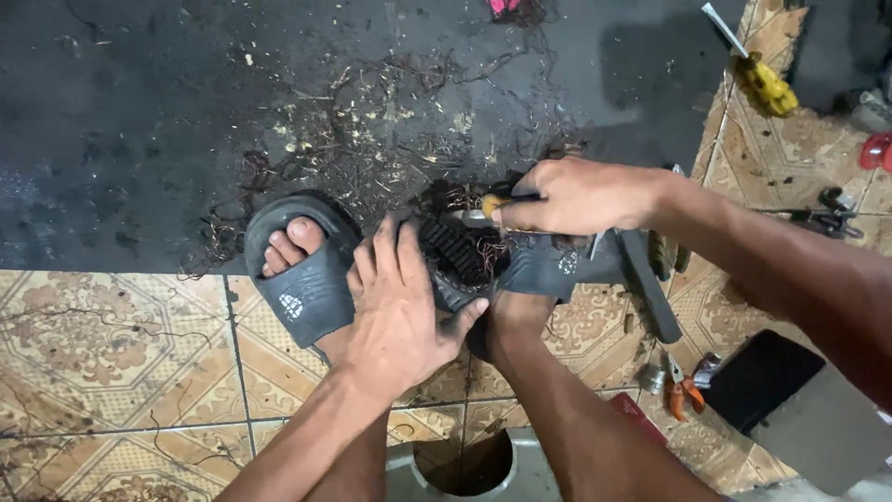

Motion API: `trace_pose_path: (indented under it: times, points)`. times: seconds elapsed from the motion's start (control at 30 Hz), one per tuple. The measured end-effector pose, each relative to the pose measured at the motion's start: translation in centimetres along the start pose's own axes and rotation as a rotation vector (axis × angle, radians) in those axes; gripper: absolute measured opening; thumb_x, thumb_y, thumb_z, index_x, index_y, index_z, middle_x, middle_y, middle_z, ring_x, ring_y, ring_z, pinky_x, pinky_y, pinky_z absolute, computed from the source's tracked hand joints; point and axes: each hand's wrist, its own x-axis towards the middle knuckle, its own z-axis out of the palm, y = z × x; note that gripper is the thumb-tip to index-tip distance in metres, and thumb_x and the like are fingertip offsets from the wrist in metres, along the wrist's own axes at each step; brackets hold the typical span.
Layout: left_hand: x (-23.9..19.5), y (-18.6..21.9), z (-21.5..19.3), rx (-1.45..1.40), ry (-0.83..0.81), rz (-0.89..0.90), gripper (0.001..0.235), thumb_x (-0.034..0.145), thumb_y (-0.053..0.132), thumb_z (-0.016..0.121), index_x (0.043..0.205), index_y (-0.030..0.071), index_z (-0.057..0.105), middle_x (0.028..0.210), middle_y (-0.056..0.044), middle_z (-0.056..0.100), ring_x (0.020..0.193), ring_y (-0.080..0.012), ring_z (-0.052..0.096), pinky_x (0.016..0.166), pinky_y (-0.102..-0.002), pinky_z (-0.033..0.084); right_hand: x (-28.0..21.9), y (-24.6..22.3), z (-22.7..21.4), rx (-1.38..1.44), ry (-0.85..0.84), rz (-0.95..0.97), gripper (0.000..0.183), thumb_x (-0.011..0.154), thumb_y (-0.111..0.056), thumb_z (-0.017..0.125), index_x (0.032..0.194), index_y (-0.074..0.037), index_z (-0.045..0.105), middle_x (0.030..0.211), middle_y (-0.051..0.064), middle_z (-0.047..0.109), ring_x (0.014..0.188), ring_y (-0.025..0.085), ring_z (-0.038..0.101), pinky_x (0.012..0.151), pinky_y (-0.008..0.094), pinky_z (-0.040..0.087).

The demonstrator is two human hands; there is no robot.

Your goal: The person uses pliers to pull and cut copper wire from a cylindrical motor stator. They repeatedly grip and extract wire strands, rotating the stator to access different sections. The removed wire accumulates on the work surface.

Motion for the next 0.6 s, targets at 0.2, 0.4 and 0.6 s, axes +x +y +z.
trace_pose_path:
  times: [0.2, 0.4, 0.6]
  points:
    - [0.2, -0.4, -0.2, -0.079, 0.008, 0.005, 0.108, 0.086, 0.080, 0.050, 0.143, -0.010, 0.037, 0.148, -0.034, 0.039, 0.124, -0.0487, 0.047, 0.092, -0.062, 0.046, 1.9, 2.7, 1.8, 0.152, 0.036, -0.078, 0.052, 0.101, -0.052, 0.049, 0.103, -0.008, 0.076, 0.076, 0.005, 0.063, 0.065, 0.017, 0.052, 0.060, 0.030, 0.043]
    - [0.6, -0.6, -0.8, -0.073, -0.083, -0.012, 0.110, 0.087, 0.081, 0.051, 0.144, -0.011, 0.035, 0.147, -0.035, 0.037, 0.121, -0.0475, 0.045, 0.094, -0.062, 0.046, 2.0, 3.4, 2.6, 0.073, 0.087, -0.177, 0.045, 0.103, -0.049, 0.048, 0.109, -0.011, 0.071, 0.067, 0.005, 0.060, 0.054, 0.017, 0.051, 0.053, 0.032, 0.045]
    - [0.5, -1.0, -0.6, -0.125, -0.061, 0.005, 0.109, 0.086, 0.078, 0.053, 0.144, -0.012, 0.034, 0.148, -0.034, 0.036, 0.124, -0.0480, 0.044, 0.096, -0.064, 0.044, 3.0, 4.6, 3.9, 0.082, 0.188, -0.296, 0.045, 0.101, -0.050, 0.044, 0.113, -0.014, 0.068, 0.094, 0.006, 0.074, 0.076, 0.018, 0.069, 0.068, 0.034, 0.058]
